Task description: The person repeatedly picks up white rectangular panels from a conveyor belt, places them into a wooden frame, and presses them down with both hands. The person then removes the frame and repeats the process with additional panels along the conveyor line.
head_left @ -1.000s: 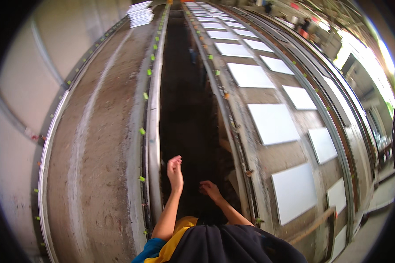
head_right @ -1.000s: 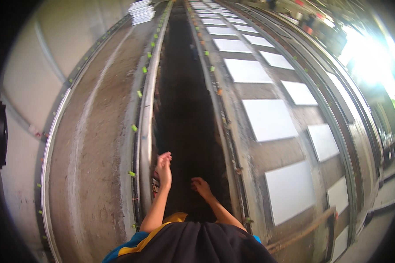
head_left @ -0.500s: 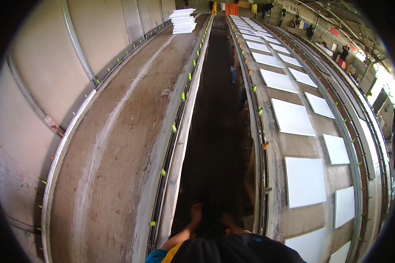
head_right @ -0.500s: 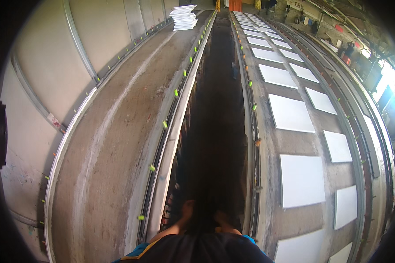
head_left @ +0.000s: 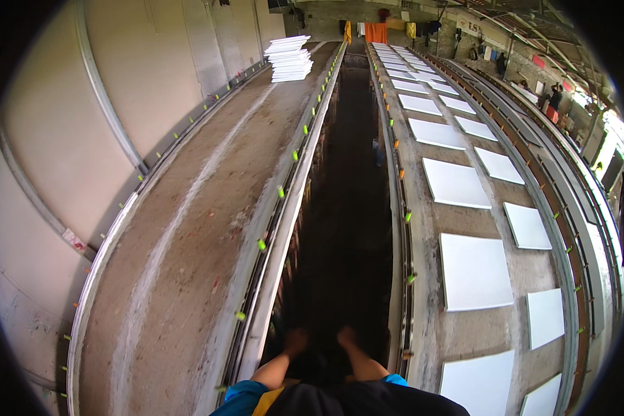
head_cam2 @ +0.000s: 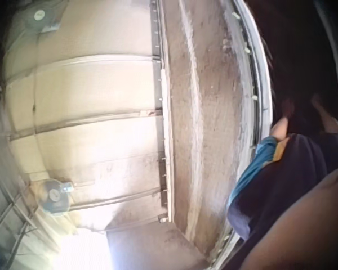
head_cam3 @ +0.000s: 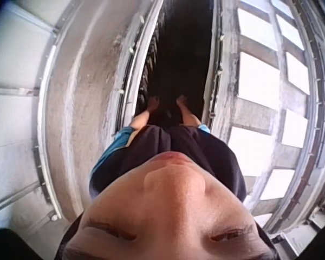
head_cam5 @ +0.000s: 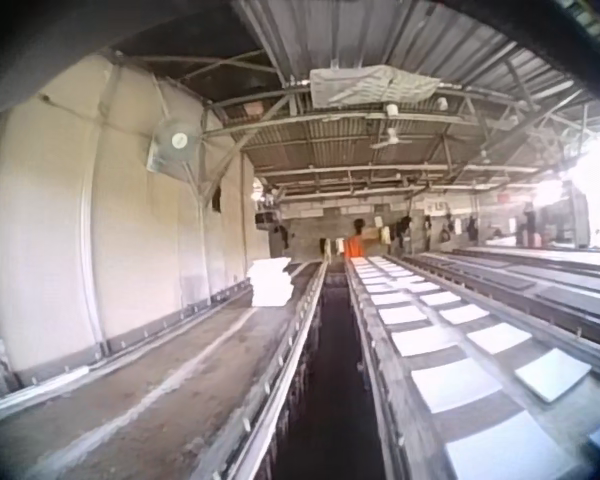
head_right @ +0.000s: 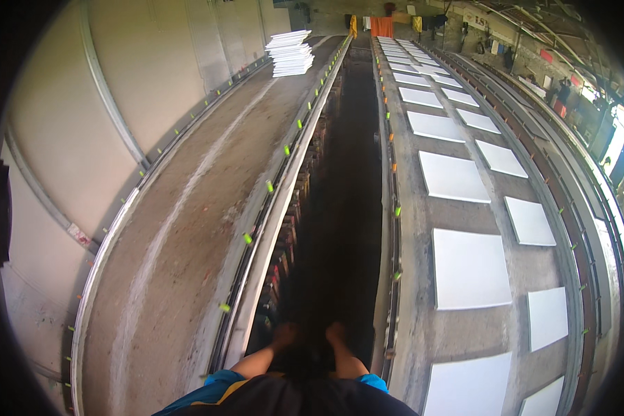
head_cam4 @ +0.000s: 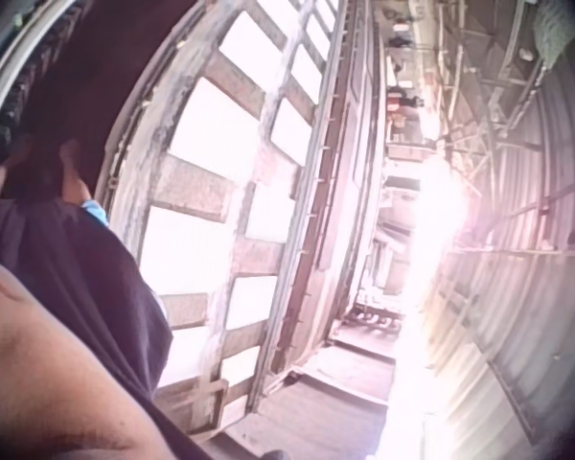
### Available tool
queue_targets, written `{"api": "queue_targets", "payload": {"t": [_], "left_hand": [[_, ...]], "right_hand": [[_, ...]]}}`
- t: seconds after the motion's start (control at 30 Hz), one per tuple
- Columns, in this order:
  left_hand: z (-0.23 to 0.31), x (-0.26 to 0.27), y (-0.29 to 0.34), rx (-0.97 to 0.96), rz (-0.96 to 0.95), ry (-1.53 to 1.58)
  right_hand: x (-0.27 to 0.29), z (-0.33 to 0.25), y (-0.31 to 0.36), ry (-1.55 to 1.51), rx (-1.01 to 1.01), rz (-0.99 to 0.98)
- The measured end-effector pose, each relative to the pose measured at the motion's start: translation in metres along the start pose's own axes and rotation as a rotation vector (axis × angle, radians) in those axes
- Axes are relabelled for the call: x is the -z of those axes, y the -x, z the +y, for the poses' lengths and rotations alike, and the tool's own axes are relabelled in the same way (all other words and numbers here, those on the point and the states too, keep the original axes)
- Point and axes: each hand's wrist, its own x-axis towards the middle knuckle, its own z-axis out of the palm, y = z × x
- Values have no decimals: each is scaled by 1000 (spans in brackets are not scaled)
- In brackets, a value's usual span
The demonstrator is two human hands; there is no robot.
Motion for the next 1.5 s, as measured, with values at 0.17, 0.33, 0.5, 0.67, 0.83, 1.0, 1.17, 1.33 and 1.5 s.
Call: {"api": "queue_targets", "payload": {"t": [0.17,0.33,0.5,0.67,0.83,1.0,1.17,1.33,1.5], "left_hand": [[24,13,-100,-5,-62,-5],[48,5,-247,-125,26,63],[87,36,-350,-96,-33,-185],[140,51,-442,-40,36,-39],[148,33,-553,-119,-135,-105],[125,46,-672,-223,79,-94],[186,91,-788,-80,-95,-306],[180,97,-877,-122,-17,-361],[233,94,-1003,-88,-58,-235]], "right_hand": [[16,-13,-88,-28,-6,15],[73,-25,-215,271,85,7],[163,-101,-275,-23,100,230],[201,-134,-347,-69,101,289],[217,-124,-460,170,144,237],[253,-179,-595,198,164,101],[331,-247,-682,60,-4,79],[361,-293,-742,-229,-17,240],[418,-286,-849,-303,-96,312]]}}
